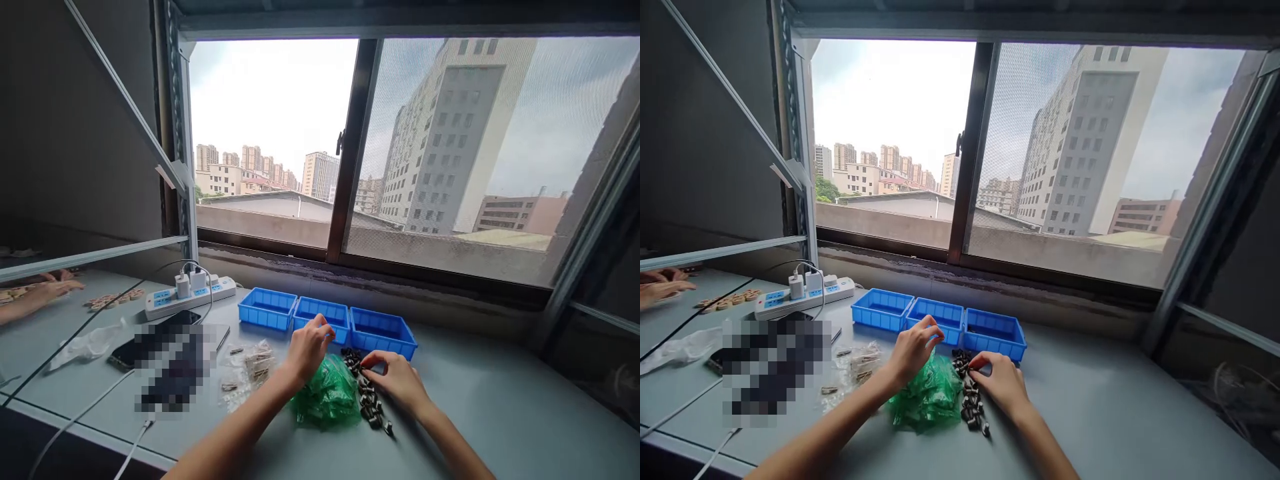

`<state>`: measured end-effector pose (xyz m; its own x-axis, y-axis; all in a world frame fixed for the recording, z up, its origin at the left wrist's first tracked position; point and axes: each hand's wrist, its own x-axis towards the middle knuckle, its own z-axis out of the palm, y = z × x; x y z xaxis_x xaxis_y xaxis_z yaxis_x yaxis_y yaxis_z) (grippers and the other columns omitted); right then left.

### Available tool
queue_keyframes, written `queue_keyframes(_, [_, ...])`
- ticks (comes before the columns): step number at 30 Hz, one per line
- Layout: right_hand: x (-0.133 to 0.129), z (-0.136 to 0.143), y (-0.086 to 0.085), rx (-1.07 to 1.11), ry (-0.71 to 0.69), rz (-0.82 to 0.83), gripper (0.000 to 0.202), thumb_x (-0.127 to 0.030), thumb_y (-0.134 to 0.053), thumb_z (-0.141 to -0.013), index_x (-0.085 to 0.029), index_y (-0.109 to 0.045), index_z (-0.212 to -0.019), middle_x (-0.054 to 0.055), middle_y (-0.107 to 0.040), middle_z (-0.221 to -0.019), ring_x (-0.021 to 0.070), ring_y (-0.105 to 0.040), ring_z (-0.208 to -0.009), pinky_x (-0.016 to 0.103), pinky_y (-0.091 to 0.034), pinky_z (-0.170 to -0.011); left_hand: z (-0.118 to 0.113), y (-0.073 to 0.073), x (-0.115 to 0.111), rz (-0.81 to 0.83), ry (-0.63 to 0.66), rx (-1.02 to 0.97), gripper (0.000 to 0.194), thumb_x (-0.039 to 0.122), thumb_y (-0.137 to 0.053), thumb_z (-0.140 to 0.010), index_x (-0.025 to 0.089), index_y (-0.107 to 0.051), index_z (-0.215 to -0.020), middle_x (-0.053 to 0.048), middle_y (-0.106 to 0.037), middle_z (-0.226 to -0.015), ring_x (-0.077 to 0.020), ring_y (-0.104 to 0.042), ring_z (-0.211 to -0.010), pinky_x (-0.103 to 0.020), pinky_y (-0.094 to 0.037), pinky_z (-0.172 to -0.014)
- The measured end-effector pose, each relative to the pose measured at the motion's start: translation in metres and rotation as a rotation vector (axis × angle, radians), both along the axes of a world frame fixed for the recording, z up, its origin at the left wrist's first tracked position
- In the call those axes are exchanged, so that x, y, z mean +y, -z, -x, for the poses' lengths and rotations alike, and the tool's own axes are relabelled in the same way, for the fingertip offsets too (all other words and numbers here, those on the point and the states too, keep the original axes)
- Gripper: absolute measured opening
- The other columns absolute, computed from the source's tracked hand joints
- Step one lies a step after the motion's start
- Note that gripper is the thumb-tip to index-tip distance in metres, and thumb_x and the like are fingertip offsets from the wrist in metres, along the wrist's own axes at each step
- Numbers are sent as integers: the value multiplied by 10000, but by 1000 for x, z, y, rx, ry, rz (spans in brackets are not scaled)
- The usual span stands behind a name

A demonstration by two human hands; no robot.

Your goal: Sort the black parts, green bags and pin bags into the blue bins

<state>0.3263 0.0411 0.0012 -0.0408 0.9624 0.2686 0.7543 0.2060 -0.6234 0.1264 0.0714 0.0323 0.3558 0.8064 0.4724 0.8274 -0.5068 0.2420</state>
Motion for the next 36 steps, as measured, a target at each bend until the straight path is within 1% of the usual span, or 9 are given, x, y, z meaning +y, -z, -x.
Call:
queue_keyframes(4, [4, -2, 0, 142, 6, 23, 118, -294, -640, -602, -249, -730, -663, 25, -749, -734, 243, -675, -722, 306, -446, -607, 1, -1, 2, 17, -29, -1, 205, 134, -518, -909, 232, -683, -978, -14, -639, -1023, -154, -663, -859, -229, -489, -676])
queue_keyframes(9, [11, -5, 1, 311, 7, 30, 202, -345, -625, -584, -206, -720, -696, 59, -731, -735, 225, -655, -710, 305, -452, -605, -1, 0, 3, 57, -39, 23, 116, 183, -607, -868, 228, -713, -861, -4, -638, -1013, -159, -665, -840, -230, -482, -663])
queue_keyframes(13, [11, -1, -1, 452, 0, 72, 302, -407, -642, -546, -185, -709, -739, 58, -714, -736, 157, -562, -513, 273, -397, -448, -4, -2, 0, 56, -30, 20, 52, 240, -673, -827, 219, -718, -814, -7, -632, -1014, -163, -664, -828, -234, -479, -652])
queue_keyframes(17, [8, 3, -1, 551, -16, 102, 343, -425, -679, -529, -178, -705, -765, 38, -699, -728, 84, -440, -416, 243, -342, -403, -7, -3, -3, 34, 3, 10, 84, 249, -638, -858, 225, -716, -838, 1, -637, -992, -143, -660, -808, -218, -471, -634])
queue_keyframes(22, [5, 4, -4, 631, -30, 118, 405, -467, -712, -555, -181, -698, -842, 38, -692, -793, 47, -374, -397, 227, -287, -391, -12, -1, -9, -18, 48, 3, 264, 310, -481, -952, 211, -703, -850, 0, -634, -934, -120, -649, -750, -211, -474, -613])
queue_keyframes(25, [5, 4, -6, 715, -4, 128, 490, -477, -759, -511, -186, -677, -896, 27, -676, -789, 35, -352, -384, 220, -254, -382, -15, 1, -11, -59, 93, 17, 196, 363, -553, -911, 229, -697, -927, 0, -636, -955, -136, -653, -803, -220, -494, -645])
queue_keyframes(28, [4, 7, -6, 777, 33, 131, 567, -461, -801, -465, -188, -653, -940, -2, -648, -736, 29, -347, -374, 212, -232, -381, -17, 4, -11, -105, 137, 45, 192, 351, -657, -840, 236, -689, -990, -13, -640, -975, -169, -657, -865, -242, -515, -668])
queue_keyframes(33, [0, 9, -8, 828, -4, 166, 560, -464, -808, -529, -214, -649, -1004, -14, -645, -770, 30, -381, -410, 204, -244, -404, -18, 9, -12, -181, 188, 52, 208, 301, -701, -805, 247, -687, -1005, -15, -639, -979, -161, -657, -836, -231, -518, -635])
queue_keyframes(36, [-3, 9, -14, 844, -55, 213, 539, -469, -817, -532, -226, -660, -987, -10, -653, -790, 28, -371, -426, 207, -239, -415, -18, 10, -10, -221, 217, 33, 131, 267, -659, -842, 247, -697, -967, -14, -637, -972, -150, -653, -810, -224, -506, -622])
